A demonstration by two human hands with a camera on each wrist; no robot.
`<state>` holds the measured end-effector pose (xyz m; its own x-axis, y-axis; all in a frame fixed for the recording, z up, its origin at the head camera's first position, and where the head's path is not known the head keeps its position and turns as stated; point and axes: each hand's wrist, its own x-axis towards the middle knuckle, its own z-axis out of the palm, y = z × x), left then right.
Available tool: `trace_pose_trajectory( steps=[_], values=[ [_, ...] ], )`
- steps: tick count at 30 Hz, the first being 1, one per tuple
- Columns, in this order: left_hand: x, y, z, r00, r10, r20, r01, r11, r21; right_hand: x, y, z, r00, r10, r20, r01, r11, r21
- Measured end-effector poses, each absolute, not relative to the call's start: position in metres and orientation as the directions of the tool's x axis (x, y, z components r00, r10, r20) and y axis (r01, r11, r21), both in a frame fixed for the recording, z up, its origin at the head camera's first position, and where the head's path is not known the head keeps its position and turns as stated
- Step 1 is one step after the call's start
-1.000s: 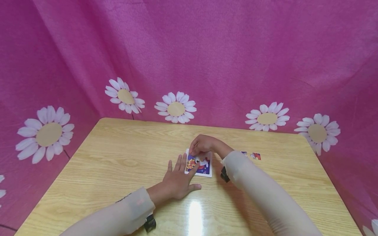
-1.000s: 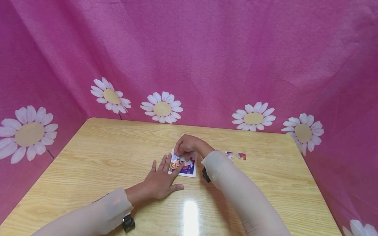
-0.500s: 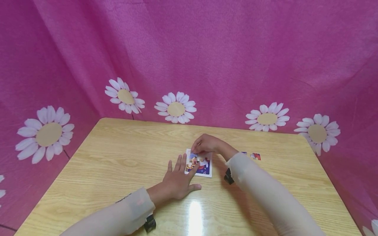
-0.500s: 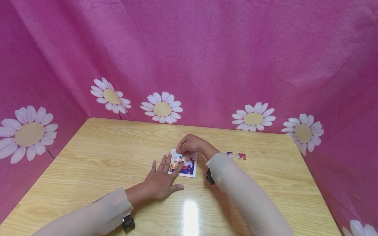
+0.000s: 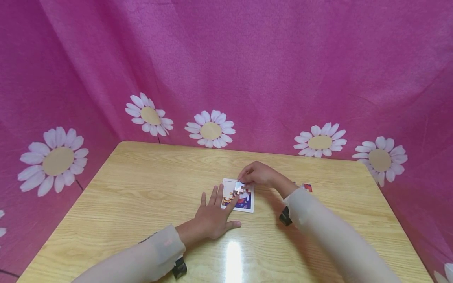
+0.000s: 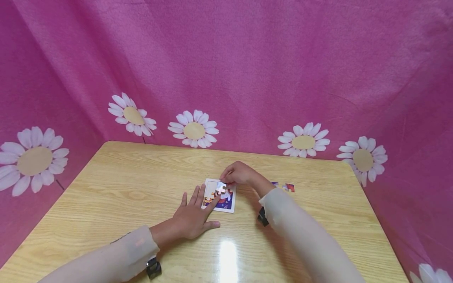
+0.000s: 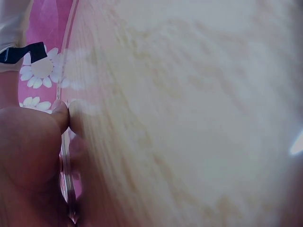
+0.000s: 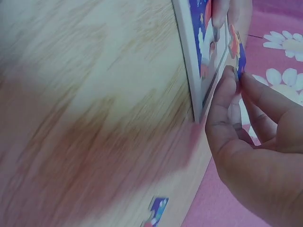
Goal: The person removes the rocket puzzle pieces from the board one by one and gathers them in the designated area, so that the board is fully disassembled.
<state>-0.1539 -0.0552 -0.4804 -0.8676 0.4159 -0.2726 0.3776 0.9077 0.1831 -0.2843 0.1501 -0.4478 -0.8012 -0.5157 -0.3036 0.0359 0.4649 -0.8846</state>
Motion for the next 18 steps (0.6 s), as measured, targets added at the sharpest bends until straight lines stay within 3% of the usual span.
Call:
trace_pose_trajectory(
  steps=[18],
  values=[
    [-0.153, -0.055, -0.480, -0.868, 0.420, -0.264, 0.382, 0.905, 0.187, -0.269, 0.200, -0.452, -0.817, -0.498, -0.292, 0.018, 0.483, -0.875]
  ],
)
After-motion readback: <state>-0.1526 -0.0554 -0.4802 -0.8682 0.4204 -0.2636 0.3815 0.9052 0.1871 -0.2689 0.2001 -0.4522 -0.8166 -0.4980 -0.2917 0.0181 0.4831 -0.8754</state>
